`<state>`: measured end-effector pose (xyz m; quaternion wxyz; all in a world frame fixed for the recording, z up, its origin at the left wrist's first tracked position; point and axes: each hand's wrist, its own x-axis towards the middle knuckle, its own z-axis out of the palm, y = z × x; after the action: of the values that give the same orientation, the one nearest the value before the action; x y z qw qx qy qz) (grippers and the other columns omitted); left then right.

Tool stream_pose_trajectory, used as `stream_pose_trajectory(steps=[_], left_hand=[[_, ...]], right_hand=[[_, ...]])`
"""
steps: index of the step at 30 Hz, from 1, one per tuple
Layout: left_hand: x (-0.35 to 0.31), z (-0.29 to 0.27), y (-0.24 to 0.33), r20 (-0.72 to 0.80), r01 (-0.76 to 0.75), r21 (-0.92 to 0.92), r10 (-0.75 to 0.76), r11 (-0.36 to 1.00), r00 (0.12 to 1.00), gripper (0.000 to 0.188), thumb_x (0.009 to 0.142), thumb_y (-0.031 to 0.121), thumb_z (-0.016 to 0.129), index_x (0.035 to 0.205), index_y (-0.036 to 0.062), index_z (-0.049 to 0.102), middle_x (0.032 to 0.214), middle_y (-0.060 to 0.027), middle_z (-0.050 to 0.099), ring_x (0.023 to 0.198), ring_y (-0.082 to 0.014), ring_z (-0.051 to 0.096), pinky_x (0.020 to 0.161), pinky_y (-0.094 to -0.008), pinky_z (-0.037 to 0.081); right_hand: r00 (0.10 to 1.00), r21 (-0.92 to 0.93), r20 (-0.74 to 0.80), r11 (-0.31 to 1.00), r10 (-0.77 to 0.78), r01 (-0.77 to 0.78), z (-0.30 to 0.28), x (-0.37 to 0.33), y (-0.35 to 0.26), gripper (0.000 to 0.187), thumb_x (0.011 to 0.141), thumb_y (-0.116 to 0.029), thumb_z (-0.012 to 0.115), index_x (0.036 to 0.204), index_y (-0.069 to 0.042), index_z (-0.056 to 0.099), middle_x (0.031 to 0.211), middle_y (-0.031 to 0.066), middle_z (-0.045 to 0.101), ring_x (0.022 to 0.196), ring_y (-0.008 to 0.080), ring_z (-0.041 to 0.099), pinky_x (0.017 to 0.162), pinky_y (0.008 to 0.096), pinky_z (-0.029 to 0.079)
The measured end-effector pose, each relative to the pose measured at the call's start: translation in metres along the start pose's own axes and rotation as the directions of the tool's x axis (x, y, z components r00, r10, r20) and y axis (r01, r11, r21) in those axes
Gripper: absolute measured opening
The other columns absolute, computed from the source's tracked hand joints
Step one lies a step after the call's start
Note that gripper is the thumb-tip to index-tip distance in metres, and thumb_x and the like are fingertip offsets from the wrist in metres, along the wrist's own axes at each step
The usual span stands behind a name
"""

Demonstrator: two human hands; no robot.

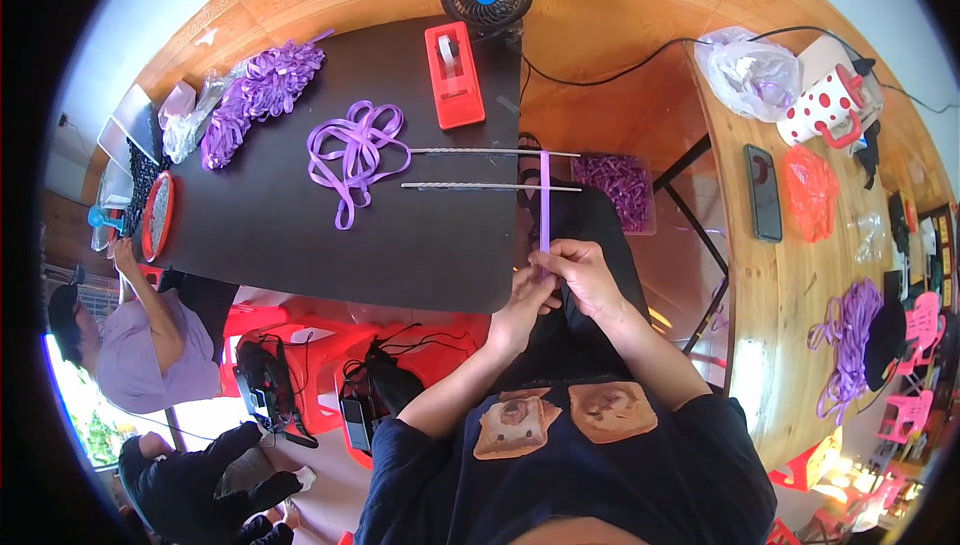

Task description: Making decorative bows by wrapping purple ribbon around a metal wire frame tool.

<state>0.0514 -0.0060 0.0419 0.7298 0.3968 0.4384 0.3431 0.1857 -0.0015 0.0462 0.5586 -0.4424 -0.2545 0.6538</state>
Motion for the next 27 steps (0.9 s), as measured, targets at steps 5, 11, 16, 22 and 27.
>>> stream_pose_trajectory(steps=[5,11,16,22,27], left_hand=[[-0.002,-0.011,-0.008,0.001,-0.044,0.075,0.044,0.996,0.999,0.018,0.094,0.015,0.053,0.096,0.0007,0.063,0.087,-0.0076,0.066,0.065,-0.0112,0.062,0.058,-0.0202,0.045],[-0.003,-0.012,-0.005,0.031,-0.033,0.066,0.031,0.997,0.999,0.019,0.095,0.016,0.053,0.093,-0.0002,0.062,0.082,-0.0080,0.066,0.059,-0.0111,0.060,0.051,-0.0194,0.043],[-0.011,-0.011,0.004,0.000,-0.050,0.102,0.050,0.993,0.999,0.018,0.095,0.016,0.053,0.092,-0.0002,0.061,0.077,-0.0070,0.063,0.057,-0.0105,0.059,0.048,-0.0193,0.042],[-0.018,-0.010,0.005,0.016,-0.053,0.029,0.052,0.998,0.999,0.017,0.095,0.015,0.051,0.086,0.0014,0.058,0.073,-0.0055,0.061,0.055,-0.0096,0.057,0.047,-0.0192,0.041],[-0.020,-0.013,0.002,0.073,-0.131,-0.060,0.135,0.990,0.988,0.016,0.095,0.015,0.051,0.087,0.0020,0.057,0.074,-0.0048,0.060,0.062,-0.0105,0.057,0.056,-0.0214,0.042]], right_hand=[[1.000,-0.050,0.000,0.999,-0.012,0.012,-0.001,0.002,0.001,0.009,0.085,-0.004,0.064,0.079,0.002,0.066,0.075,0.0048,0.064,0.067,0.0092,0.057,0.063,0.0222,0.045],[0.999,-0.026,-0.041,0.999,-0.034,0.033,0.005,-0.001,-0.004,0.010,0.084,-0.005,0.065,0.076,0.001,0.065,0.067,0.0028,0.062,0.059,0.0073,0.054,0.055,0.0217,0.043],[0.604,-0.831,0.207,0.187,-0.770,0.524,0.002,-0.013,-0.014,0.031,0.066,0.003,0.068,0.095,-0.006,0.064,0.092,0.0090,0.060,0.086,0.0225,0.058,0.071,0.0329,0.041],[0.308,-0.607,0.790,-0.606,-0.530,0.514,-0.002,-0.015,-0.020,0.028,0.067,-0.019,0.062,0.093,-0.008,0.066,0.106,0.0065,0.060,0.095,0.0205,0.057,0.076,0.0331,0.041],[0.237,-0.528,0.844,-0.668,-0.481,0.525,0.007,-0.017,-0.034,0.022,0.067,-0.018,0.063,0.085,-0.006,0.068,0.097,0.0052,0.064,0.095,0.0198,0.057,0.074,0.0306,0.041]])
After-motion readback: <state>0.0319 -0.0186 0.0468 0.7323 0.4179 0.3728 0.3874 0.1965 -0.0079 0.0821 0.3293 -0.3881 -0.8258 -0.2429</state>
